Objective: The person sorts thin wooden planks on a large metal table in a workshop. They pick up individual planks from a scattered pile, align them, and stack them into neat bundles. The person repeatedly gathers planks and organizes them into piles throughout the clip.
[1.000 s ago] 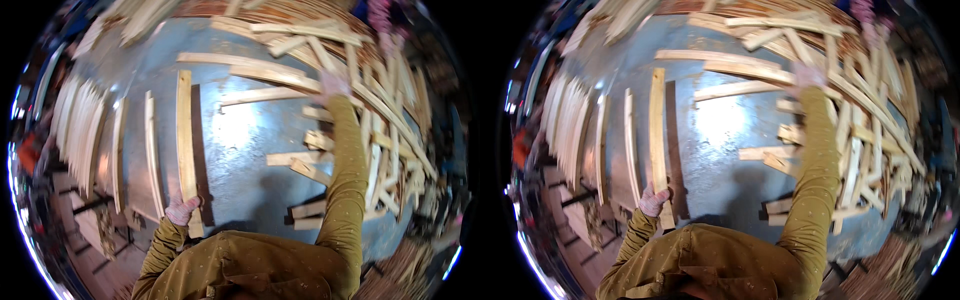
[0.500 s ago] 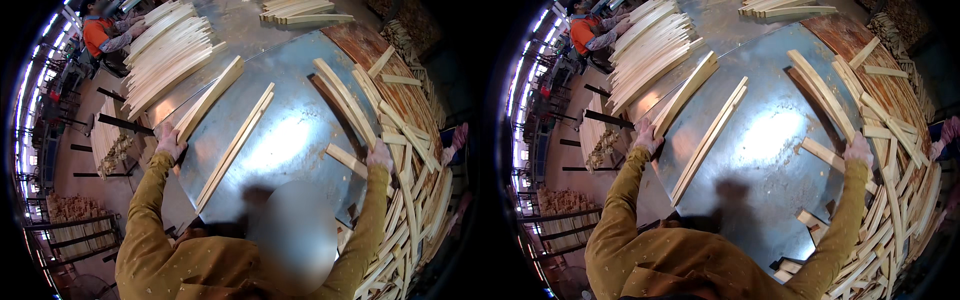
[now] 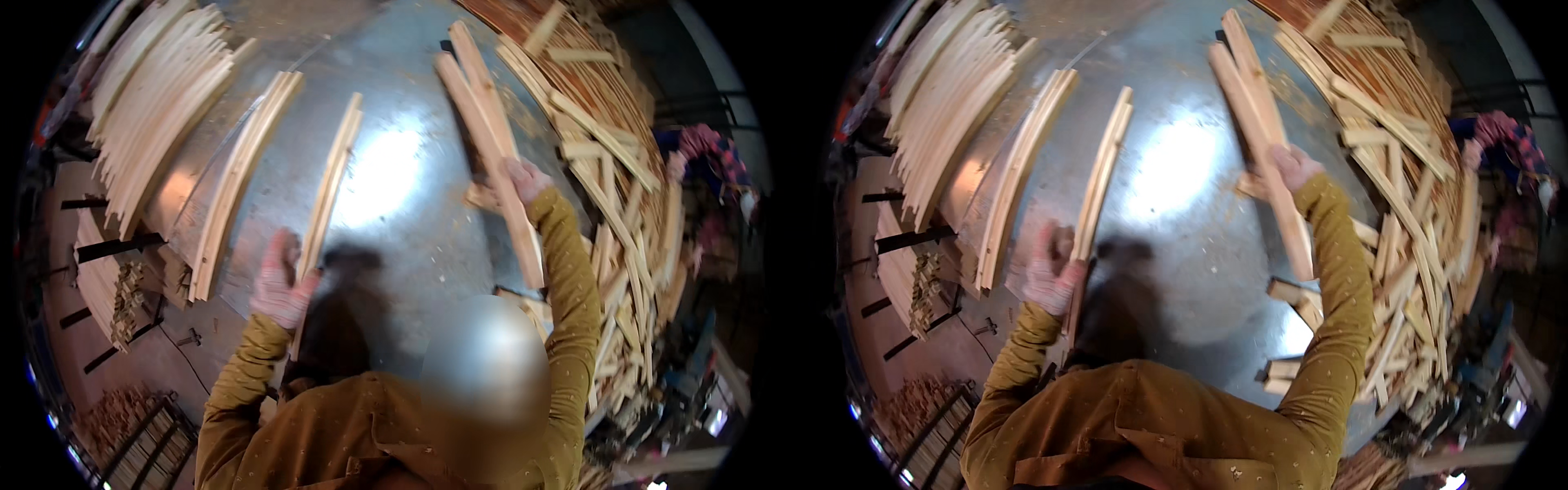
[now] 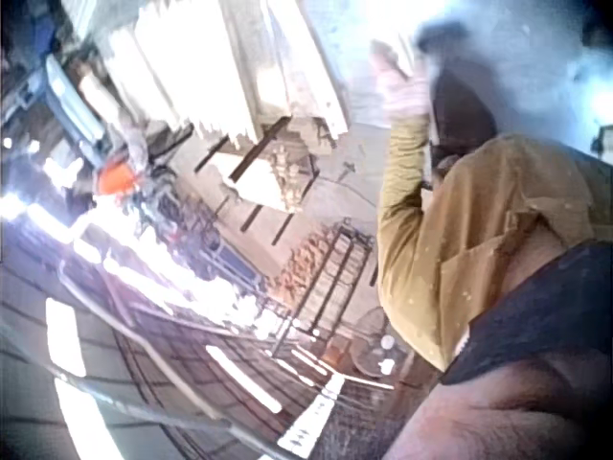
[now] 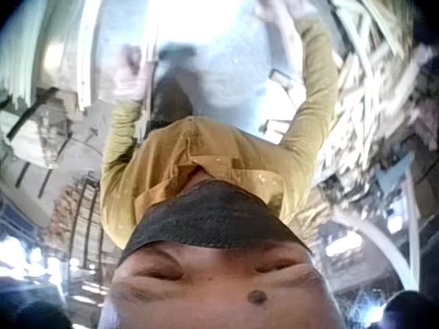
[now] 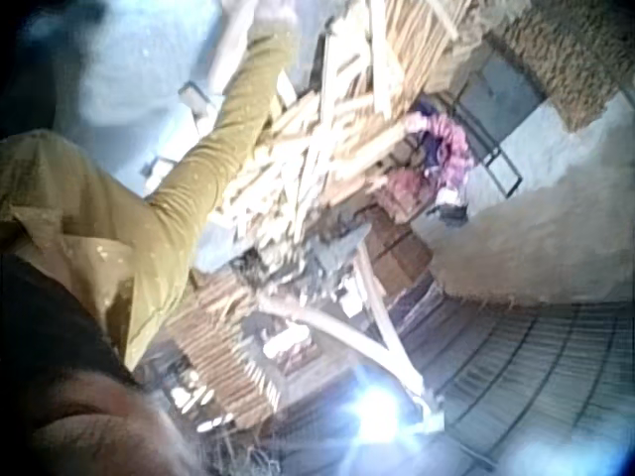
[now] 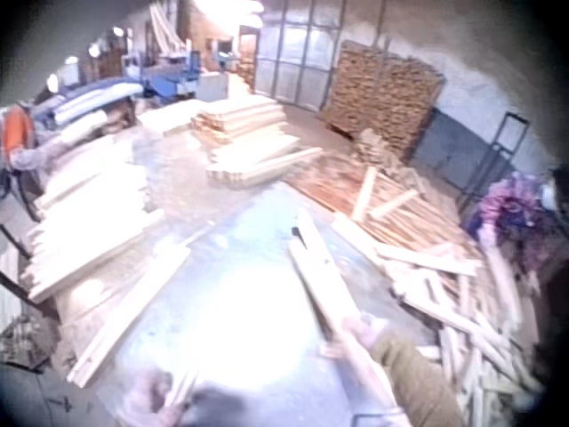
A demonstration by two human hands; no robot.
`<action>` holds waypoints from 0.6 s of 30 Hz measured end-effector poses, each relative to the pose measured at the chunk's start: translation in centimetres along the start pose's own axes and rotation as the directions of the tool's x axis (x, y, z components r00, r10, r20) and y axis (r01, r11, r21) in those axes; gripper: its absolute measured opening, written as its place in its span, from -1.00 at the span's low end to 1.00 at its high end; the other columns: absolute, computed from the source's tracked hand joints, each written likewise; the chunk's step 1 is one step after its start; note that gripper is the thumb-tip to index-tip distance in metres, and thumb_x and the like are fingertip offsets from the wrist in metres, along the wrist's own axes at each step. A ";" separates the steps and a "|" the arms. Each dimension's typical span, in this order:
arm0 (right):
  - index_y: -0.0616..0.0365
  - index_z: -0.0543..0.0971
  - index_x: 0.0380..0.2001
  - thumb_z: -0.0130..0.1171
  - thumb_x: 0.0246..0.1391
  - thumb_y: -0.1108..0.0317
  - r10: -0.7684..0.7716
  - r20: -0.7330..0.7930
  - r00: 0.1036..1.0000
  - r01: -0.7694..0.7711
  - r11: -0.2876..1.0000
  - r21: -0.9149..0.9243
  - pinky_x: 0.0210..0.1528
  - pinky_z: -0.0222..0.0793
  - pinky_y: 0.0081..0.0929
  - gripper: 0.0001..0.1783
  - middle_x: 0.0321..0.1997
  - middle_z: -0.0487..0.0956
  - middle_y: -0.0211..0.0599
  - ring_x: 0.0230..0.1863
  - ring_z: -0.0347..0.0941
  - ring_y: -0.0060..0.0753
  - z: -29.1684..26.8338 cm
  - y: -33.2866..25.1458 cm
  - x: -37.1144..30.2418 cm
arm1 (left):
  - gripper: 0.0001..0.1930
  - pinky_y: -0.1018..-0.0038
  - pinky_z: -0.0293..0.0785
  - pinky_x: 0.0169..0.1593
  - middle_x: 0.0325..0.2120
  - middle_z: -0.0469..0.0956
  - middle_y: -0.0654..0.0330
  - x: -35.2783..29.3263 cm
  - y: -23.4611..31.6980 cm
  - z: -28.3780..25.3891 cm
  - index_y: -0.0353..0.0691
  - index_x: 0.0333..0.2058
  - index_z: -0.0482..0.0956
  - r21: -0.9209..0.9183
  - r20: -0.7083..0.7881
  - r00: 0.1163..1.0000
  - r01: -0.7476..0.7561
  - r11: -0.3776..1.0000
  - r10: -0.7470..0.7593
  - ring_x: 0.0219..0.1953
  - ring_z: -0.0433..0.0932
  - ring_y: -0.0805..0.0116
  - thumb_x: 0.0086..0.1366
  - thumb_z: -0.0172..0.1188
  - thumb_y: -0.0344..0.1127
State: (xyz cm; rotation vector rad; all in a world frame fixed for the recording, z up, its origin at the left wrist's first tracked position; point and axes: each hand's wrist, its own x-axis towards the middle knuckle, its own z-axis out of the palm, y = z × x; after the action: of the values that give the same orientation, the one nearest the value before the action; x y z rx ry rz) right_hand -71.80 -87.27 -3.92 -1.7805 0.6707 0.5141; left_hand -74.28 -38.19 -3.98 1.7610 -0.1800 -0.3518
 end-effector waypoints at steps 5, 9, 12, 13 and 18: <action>0.36 0.49 -0.05 0.10 0.27 0.02 -0.210 0.311 0.927 -0.219 0.370 0.903 -0.13 0.52 -0.06 -0.48 -0.18 0.59 -0.01 -0.18 0.53 -0.02 11.8 3.8 -6.4 | -0.26 0.22 0.40 0.21 0.19 0.34 0.02 -3.1 -7.3 11.1 -0.29 0.41 -0.02 -0.564 0.610 0.789 0.371 0.738 0.069 0.14 0.42 0.20 0.37 0.14 -0.29; 0.33 0.49 0.07 0.09 0.28 -0.14 -0.057 -0.341 0.939 0.115 0.981 0.153 -0.15 0.58 -0.31 -0.33 -0.21 0.63 -0.08 -0.20 0.58 -0.26 18.0 11.2 -8.5 | -0.30 0.31 0.54 0.05 0.12 0.46 -0.02 0.4 -3.0 18.1 -0.33 0.35 0.13 -0.510 0.659 0.705 0.675 0.532 -0.263 -0.01 0.53 0.25 0.35 0.22 -0.23; 0.28 0.46 0.06 0.07 0.25 -0.22 -0.028 0.035 0.999 -0.006 0.679 0.734 -0.27 0.54 -0.39 -0.30 -0.33 0.60 -0.21 -0.35 0.52 -0.37 17.0 10.8 -12.7 | -0.36 0.33 0.55 -0.02 -0.10 0.61 0.02 0.1 -4.1 15.6 -0.40 0.22 0.33 -0.093 0.437 0.783 0.529 0.844 -0.443 -0.08 0.58 0.24 0.24 0.34 -0.28; 0.27 0.47 -0.01 0.05 0.26 -0.23 -0.065 -0.003 0.998 0.045 0.655 0.754 -0.35 0.51 -0.38 -0.31 -0.39 0.57 -0.23 -0.43 0.49 -0.38 17.3 11.1 -13.6 | -0.39 0.33 0.55 -0.03 -0.17 0.64 0.05 0.0 -3.2 14.6 -0.41 0.18 0.37 0.016 0.337 0.839 0.449 0.893 -0.428 -0.12 0.60 0.24 0.21 0.37 -0.31; 0.02 0.19 0.36 -0.18 0.27 -0.24 0.158 -0.130 0.979 -0.151 0.986 0.065 0.01 0.41 -0.10 -0.23 -0.13 0.58 0.12 -0.10 0.51 0.13 26.0 8.1 -13.7 | -0.51 0.15 0.43 0.14 -0.06 0.59 -0.14 -2.4 2.3 10.1 -0.08 0.21 0.39 0.560 -0.001 0.862 0.421 0.714 -0.507 0.06 0.54 -0.10 0.40 0.06 -0.01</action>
State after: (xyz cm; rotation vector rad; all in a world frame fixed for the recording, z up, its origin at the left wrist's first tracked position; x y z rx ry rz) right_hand -87.81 -61.71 -8.55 -1.7313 0.9147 0.4776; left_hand -79.74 -47.26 -3.30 2.3490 0.0784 -0.8800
